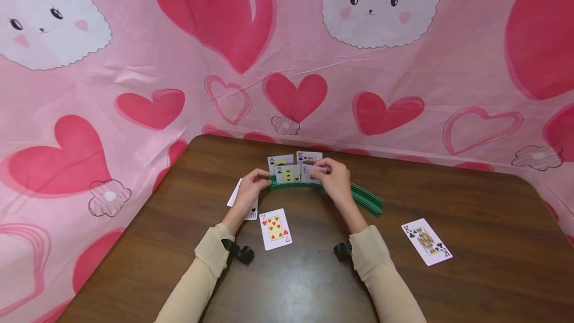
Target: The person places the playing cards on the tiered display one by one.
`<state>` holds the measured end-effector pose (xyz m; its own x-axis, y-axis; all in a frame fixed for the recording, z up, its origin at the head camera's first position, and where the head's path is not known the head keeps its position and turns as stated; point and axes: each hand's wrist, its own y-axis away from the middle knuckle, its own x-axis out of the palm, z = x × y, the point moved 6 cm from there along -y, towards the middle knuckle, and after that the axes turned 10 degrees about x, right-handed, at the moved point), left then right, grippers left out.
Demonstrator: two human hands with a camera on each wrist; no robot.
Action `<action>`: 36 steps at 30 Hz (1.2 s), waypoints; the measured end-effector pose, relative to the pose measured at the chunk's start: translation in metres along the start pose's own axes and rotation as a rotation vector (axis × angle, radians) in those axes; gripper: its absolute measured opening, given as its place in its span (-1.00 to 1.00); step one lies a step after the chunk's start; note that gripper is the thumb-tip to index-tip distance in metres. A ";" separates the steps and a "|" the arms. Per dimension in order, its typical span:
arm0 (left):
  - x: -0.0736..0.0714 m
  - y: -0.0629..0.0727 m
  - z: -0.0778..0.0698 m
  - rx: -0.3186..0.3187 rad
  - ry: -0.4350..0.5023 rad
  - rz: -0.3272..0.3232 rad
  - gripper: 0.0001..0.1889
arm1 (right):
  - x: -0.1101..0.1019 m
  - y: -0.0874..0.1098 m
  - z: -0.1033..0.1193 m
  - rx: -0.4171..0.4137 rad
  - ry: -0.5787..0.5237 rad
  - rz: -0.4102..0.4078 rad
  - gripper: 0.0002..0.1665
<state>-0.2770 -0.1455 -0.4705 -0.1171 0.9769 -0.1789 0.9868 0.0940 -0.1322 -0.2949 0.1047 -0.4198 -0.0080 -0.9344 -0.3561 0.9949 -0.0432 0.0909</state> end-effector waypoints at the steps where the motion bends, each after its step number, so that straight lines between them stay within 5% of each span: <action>1: 0.000 0.000 0.000 0.000 0.001 0.000 -0.79 | 0.001 0.000 0.001 0.000 -0.002 0.000 -0.72; 16: -0.002 0.000 0.001 0.011 0.006 -0.004 -0.79 | 0.011 0.001 0.004 -0.026 -0.024 0.023 -0.76; 36: -0.001 -0.001 0.001 0.017 0.000 0.002 -0.79 | 0.003 0.001 -0.001 0.049 -0.017 0.009 -0.67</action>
<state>-0.2775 -0.1463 -0.4713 -0.1151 0.9770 -0.1793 0.9850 0.0889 -0.1481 -0.2933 0.1022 -0.4212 -0.0008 -0.9407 -0.3391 0.9889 -0.0511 0.1394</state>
